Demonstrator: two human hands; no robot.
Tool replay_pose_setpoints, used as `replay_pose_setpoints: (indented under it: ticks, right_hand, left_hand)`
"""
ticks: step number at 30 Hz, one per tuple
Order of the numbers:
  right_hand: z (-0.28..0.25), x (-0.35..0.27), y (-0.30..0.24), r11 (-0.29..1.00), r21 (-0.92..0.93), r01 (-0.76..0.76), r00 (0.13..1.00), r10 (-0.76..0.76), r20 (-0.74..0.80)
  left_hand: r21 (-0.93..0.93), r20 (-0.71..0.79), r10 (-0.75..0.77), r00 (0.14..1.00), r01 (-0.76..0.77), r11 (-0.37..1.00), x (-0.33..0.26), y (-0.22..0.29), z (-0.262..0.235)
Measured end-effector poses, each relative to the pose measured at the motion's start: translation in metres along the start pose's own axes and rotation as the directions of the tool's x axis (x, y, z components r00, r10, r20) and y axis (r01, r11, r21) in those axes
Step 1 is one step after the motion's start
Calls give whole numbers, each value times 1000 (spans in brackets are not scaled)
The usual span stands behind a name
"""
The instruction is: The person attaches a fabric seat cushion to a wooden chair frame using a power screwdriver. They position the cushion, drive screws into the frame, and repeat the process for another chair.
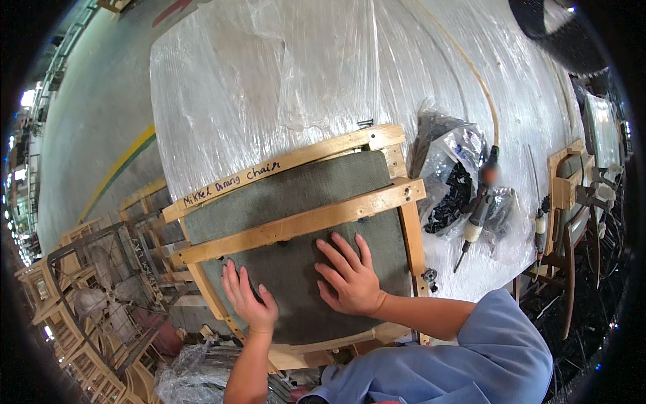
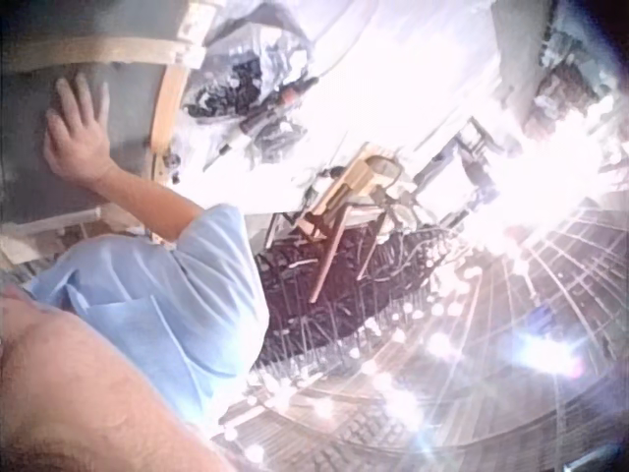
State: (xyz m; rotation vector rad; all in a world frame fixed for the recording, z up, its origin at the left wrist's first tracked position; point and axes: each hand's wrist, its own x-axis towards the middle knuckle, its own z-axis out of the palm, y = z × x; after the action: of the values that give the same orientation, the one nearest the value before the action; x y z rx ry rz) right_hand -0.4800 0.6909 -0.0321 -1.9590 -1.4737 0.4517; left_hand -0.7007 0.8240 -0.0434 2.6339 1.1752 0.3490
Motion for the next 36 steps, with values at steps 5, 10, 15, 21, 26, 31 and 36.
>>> replay_pose_setpoints:
  ticks: [5,10,15,21,26,31,36]
  right_hand:
    - [-1,3,7,998,65,20,1000,-21,8]
    - [1,4,10,997,70,36,999,-37,14]
    - [2,4,5,998,57,30,1000,-30,5]
    - [5,5,1,999,33,29,999,-28,-15]
    - [6,7,-1,999,-2,40,999,-40,-13]
    - [7,8,-4,998,-28,65,998,-65,-15]
    - [4,5,-8,997,-40,68,997,-69,-24]
  left_hand:
    - [1,15,-10,1000,10,1000,7,2,-2]
    - [14,32,-8,999,8,1000,9,0,-2]
    - [4,24,-40,999,40,999,6,0,-3]
    - [-14,17,-50,999,50,999,4,-5,-3]
    - [-63,-9,-56,998,55,996,2,-6,-4]
    - [-79,-15,-54,998,52,995,-1,-10,-5]
    - [-78,-19,-55,998,54,995,-5,-7,-7]
